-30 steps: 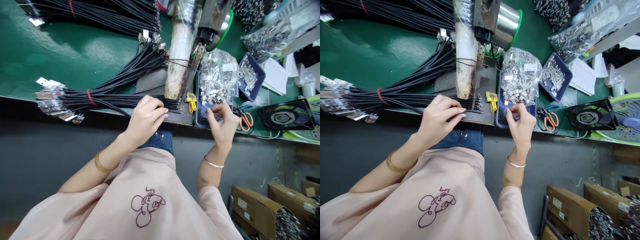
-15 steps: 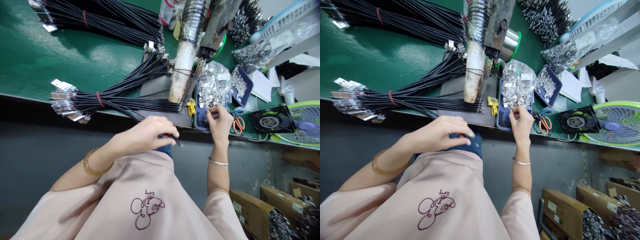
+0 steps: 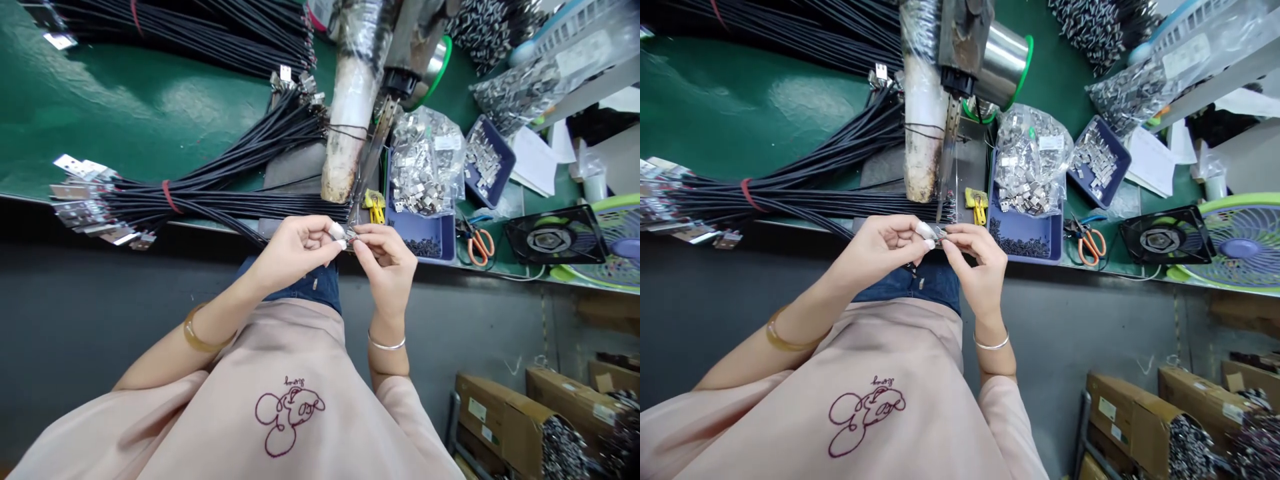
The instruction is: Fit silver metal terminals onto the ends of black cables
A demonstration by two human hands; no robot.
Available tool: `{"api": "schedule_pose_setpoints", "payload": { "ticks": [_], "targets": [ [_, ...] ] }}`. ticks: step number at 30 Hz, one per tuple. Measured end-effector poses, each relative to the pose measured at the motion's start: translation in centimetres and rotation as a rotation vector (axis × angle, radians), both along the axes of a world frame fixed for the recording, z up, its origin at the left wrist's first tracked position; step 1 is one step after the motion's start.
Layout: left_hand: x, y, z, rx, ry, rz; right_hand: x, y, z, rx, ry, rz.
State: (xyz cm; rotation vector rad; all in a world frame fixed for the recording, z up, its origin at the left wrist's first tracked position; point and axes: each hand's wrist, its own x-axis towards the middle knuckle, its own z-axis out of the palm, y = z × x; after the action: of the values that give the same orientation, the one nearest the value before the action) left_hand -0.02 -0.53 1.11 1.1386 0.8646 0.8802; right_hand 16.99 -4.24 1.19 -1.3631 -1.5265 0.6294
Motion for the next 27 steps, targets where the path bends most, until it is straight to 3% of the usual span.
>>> {"api": "schedule_pose_setpoints", "payload": {
  "ticks": [6, 8, 11, 15, 20, 24, 27],
  "targets": [
    [0.0, 0.1, -0.2, 0.053, 0.016, -0.057, 0.0, 0.4, -0.7, -0.049, 0.161, 0.093],
    [-0.1, 0.2, 0.0, 0.059, 0.011, -0.08, -0.2, 0.1, -1.0, -0.025, 0.125, 0.075],
    [-0.1, 0.2, 0.1, 0.046, -0.012, -0.109, -0.7, -0.3, -1.6, 0.134, -0.059, -0.006],
    [0.1, 0.2, -0.2, 0.018, -0.036, 0.003, -0.9, -0.6, -2.0, 0.332, -0.231, -0.08],
    [0.6, 0.0, -0.3, 0.042, 0.016, 0.149, -0.3, -0.6, -1.4, 0.361, -0.166, -0.154],
    [0.9, 0.1, 0.0, 0.041, 0.053, 0.185, -0.2, -0.7, -1.3, 0.42, -0.259, -0.1],
    [0.9, 0.4, 0.1, 0.045, 0.071, 0.2, -0.4, -0.5, -1.5, 0.372, -0.207, -0.096]
  ]
}}
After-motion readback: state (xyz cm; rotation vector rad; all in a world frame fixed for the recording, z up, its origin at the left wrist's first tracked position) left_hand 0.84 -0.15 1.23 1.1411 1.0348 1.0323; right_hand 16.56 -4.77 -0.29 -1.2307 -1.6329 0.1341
